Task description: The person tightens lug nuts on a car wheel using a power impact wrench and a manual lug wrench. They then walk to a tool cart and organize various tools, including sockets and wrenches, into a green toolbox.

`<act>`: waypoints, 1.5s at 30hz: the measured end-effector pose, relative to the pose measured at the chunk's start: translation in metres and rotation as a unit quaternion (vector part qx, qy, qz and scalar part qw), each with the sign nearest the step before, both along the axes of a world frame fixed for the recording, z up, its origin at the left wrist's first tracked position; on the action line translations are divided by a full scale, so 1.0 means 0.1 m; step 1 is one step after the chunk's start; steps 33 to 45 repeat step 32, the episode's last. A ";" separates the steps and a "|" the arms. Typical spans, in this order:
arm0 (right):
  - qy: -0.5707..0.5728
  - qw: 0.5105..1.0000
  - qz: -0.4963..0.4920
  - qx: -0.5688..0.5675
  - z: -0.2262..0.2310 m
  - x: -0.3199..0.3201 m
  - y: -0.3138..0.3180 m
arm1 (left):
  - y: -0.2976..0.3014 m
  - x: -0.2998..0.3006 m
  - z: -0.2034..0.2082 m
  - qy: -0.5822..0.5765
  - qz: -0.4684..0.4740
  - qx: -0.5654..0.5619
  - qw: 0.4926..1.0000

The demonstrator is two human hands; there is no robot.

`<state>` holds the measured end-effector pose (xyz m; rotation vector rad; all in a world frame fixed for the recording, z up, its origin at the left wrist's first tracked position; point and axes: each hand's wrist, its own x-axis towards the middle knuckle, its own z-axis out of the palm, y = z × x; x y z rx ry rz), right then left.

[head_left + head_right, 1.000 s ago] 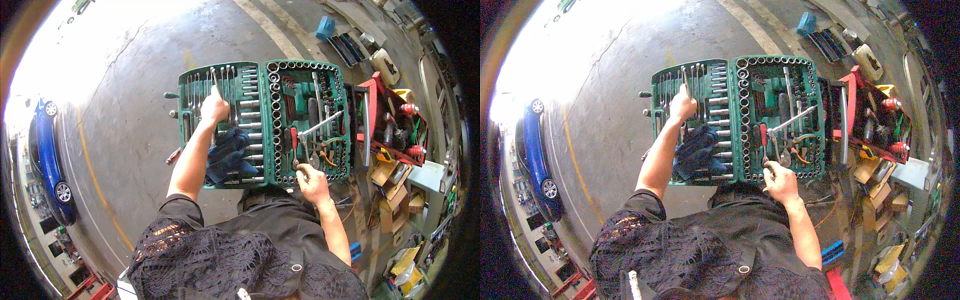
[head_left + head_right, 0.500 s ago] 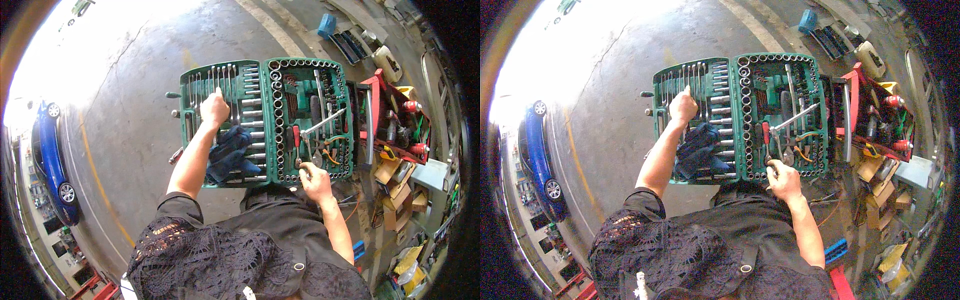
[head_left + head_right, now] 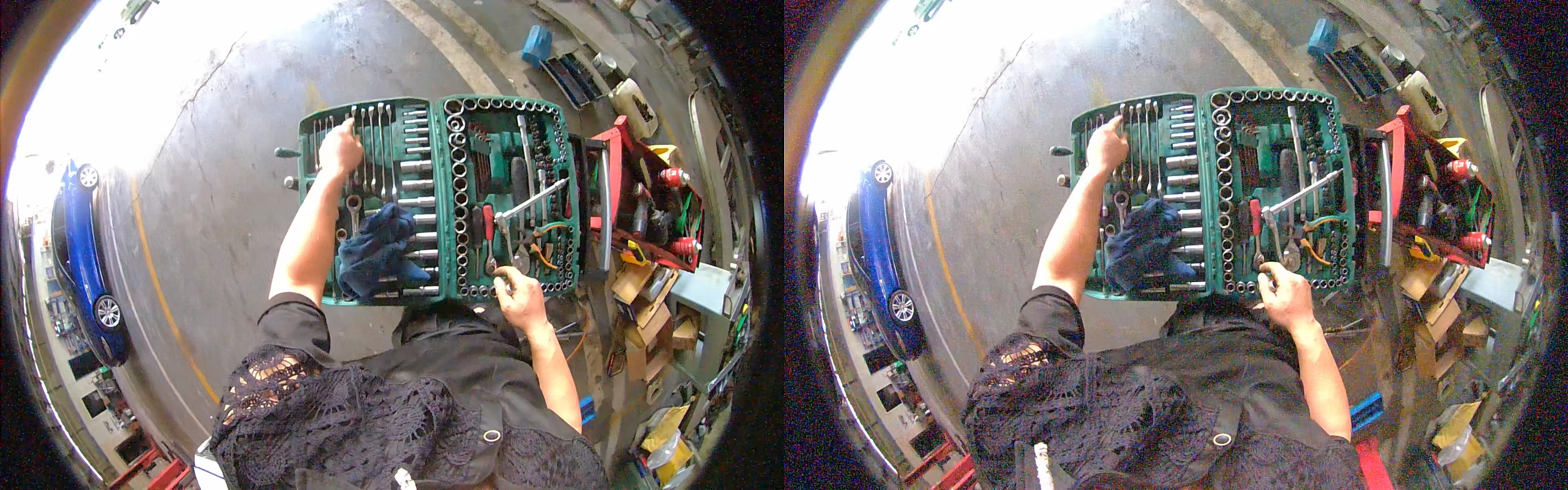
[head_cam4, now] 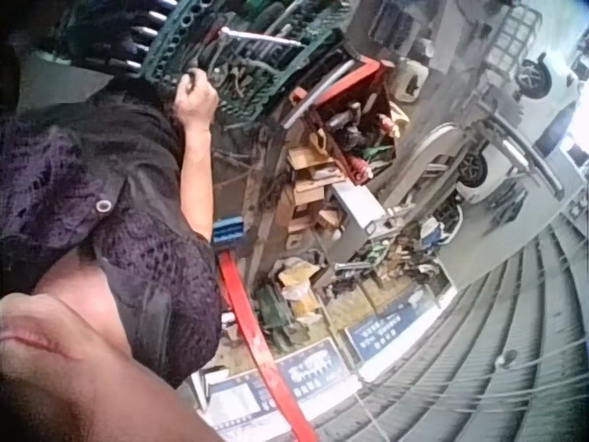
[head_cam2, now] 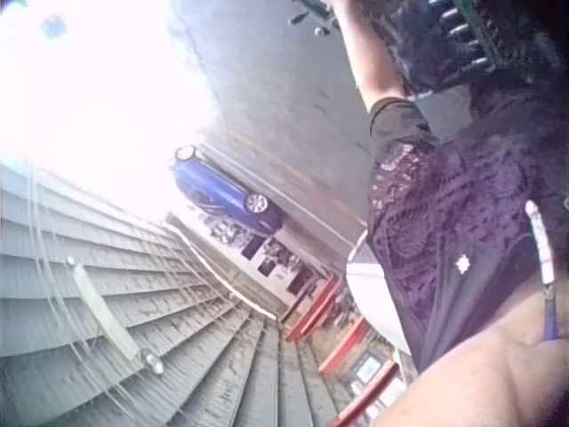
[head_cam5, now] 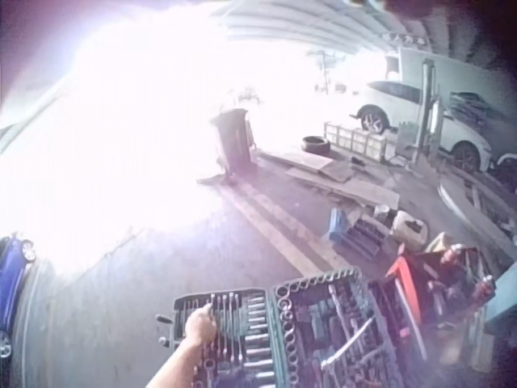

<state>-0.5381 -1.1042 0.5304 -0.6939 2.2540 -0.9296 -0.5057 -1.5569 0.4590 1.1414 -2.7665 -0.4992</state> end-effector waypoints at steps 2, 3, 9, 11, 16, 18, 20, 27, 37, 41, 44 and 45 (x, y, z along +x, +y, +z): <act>0.017 1.000 0.007 0.011 -0.03 0.01 0.02 | -0.13 -0.04 -0.01 -0.008 -0.022 0.029 0.999; 0.026 0.999 0.013 0.014 -0.06 0.00 0.01 | -0.22 0.03 -0.08 -0.015 -0.022 0.056 0.998; 0.019 1.000 -0.016 0.001 -0.09 0.01 -0.04 | -0.08 0.11 0.00 -0.090 -0.089 0.009 0.992; 0.029 1.000 -0.008 -0.002 -0.12 0.00 -0.05 | -0.21 0.18 -0.10 -0.087 -0.113 -0.015 0.990; 0.019 1.000 -0.023 0.005 -0.14 -0.01 -0.04 | -0.16 0.06 -0.04 -0.107 -0.104 0.023 0.989; 0.023 1.000 -0.015 0.013 -0.12 -0.01 -0.04 | -0.08 0.15 -0.01 -0.042 -0.094 -0.028 0.994; 0.030 0.999 -0.008 0.034 -0.07 -0.01 -0.06 | 0.15 0.19 0.05 0.027 -0.052 -0.071 0.996; 0.071 0.997 -0.018 0.012 -0.20 -0.01 -0.03 | 0.93 0.06 0.25 -0.180 -0.100 0.061 0.977; 0.082 0.996 -0.017 0.015 -0.22 0.01 -0.02 | 0.84 -0.03 0.23 -0.244 -0.091 0.143 0.955; 0.082 0.996 -0.017 0.015 -0.22 0.01 -0.02 | 0.84 -0.03 0.23 -0.244 -0.091 0.143 0.955; 0.082 0.996 -0.017 0.015 -0.22 0.01 -0.02 | 0.84 -0.03 0.23 -0.244 -0.091 0.143 0.955; 0.082 0.996 -0.017 0.015 -0.22 0.01 -0.02 | 0.84 -0.03 0.23 -0.244 -0.091 0.143 0.955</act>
